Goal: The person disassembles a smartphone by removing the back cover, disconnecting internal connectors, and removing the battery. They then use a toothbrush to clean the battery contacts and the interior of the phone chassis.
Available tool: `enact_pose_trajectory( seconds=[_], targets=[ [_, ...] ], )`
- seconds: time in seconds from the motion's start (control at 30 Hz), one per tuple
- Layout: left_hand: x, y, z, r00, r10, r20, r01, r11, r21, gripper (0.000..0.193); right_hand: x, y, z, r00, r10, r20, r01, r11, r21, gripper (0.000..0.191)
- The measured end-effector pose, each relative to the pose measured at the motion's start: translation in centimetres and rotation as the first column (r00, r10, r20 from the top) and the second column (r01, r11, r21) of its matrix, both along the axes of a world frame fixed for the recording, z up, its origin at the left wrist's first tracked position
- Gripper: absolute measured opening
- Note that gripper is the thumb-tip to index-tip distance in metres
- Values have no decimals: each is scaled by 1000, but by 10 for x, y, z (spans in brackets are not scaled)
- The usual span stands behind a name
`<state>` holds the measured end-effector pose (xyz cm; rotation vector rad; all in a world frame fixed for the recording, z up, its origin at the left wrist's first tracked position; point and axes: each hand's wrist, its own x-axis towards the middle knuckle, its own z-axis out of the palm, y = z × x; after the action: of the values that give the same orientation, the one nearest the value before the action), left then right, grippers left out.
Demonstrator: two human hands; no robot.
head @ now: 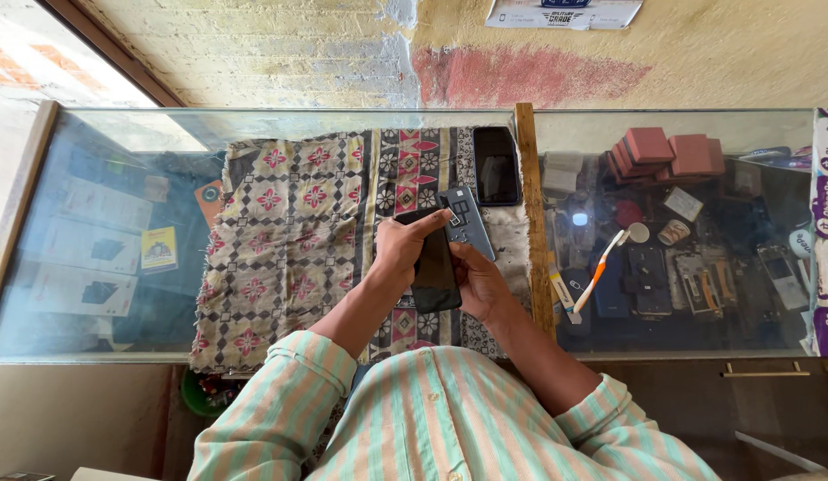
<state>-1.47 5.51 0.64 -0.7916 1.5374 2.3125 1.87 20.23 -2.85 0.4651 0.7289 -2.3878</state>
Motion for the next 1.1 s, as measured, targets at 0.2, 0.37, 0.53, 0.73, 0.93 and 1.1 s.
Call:
enact_pose_trajectory(
  seconds=[0.2,0.37,0.53,0.73,0.93,1.1],
  targets=[
    [0,-1,4,999,-34,6,34,998,-50,35,0,1,1,1000,-15,20,15,1000,24,29],
    [-2,-1,1,1000,-28,2,28,999,-39,36,0,0,0,999,-31,13,32,999,-13,27],
    [-3,-2,2,1000,-20,-5,20,999,-41,37,0,-2,1,1000,1,-2,-1,999,-32,29],
    [-4,-2,5,1000,-20,14,21,998,-56,37,0,-2,2,1000,8,-11,-7,1000,16,34],
    [-1,-2,4,1000,-21,-3,20,998,-64,38,2,-3,2,1000,-8,-12,8,1000,22,33],
    [-2,-2,4,999,-45,5,45,993,-107,38,2,-2,3,1000,-5,-26,5,1000,-6,30]
  ],
)
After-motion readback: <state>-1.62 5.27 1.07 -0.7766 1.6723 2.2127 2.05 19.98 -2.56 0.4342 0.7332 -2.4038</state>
